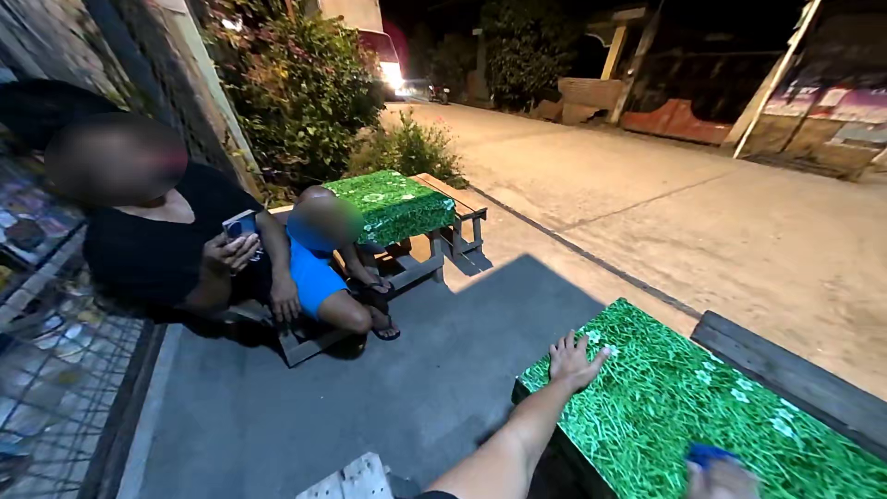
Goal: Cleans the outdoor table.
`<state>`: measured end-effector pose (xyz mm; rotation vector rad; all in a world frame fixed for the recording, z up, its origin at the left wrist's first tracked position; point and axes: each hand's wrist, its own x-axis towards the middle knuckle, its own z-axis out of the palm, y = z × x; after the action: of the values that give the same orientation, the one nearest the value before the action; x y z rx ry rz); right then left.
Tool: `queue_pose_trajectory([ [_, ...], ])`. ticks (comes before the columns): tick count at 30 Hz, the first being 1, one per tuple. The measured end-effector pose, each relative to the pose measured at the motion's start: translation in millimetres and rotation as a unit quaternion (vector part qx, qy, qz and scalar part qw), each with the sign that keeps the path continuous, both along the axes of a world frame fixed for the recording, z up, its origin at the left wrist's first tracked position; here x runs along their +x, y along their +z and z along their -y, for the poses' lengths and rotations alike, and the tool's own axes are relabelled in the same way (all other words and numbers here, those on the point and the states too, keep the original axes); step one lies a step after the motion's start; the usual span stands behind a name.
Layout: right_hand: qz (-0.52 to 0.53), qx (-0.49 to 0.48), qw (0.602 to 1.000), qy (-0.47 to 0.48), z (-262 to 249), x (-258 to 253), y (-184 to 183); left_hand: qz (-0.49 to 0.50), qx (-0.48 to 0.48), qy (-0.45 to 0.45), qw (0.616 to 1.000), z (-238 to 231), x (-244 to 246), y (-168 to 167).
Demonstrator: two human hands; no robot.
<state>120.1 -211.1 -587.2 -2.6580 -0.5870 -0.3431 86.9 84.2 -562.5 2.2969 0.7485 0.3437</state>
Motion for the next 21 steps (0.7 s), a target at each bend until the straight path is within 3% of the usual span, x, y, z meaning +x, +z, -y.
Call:
queue_pose_trajectory([
  [3,-0.020,-0.032,0.965,0.258,-66,-66,-3,0.017,-0.014,-0.004,1.000,-1,-5,3],
  [6,0.001,0.006,0.937,0.350,-73,-42,-10,0.032,-0.027,-0.008,0.999,-1,-8,3],
  [8,-0.005,0.010,0.965,0.262,-57,1,-4,0.039,-0.025,0.000,0.999,-2,-7,4],
  [11,-0.030,0.056,0.998,-0.005,-45,50,4,0.034,-0.024,0.011,0.999,-1,-5,1],
  [13,-0.058,0.048,0.996,-0.043,-65,42,14,0.023,-0.020,0.010,0.999,-1,-4,2],
  [15,-0.045,0.011,0.991,0.126,-90,4,15,0.019,-0.014,0.009,1.000,-2,-2,1],
  [17,-0.017,-0.010,0.940,0.342,-106,-21,3,0.012,-0.015,0.005,1.000,-2,-1,1],
  [18,0.004,-0.007,0.914,0.406,-110,-22,-3,0.010,-0.017,0.003,1.000,-2,-2,2],
  [19,0.005,-0.003,0.903,0.430,-110,-15,-5,0.015,-0.019,0.003,1.000,-1,-3,2],
  [21,-0.012,0.005,0.934,0.357,-103,14,-1,0.026,-0.023,0.002,0.999,-2,-5,2],
])
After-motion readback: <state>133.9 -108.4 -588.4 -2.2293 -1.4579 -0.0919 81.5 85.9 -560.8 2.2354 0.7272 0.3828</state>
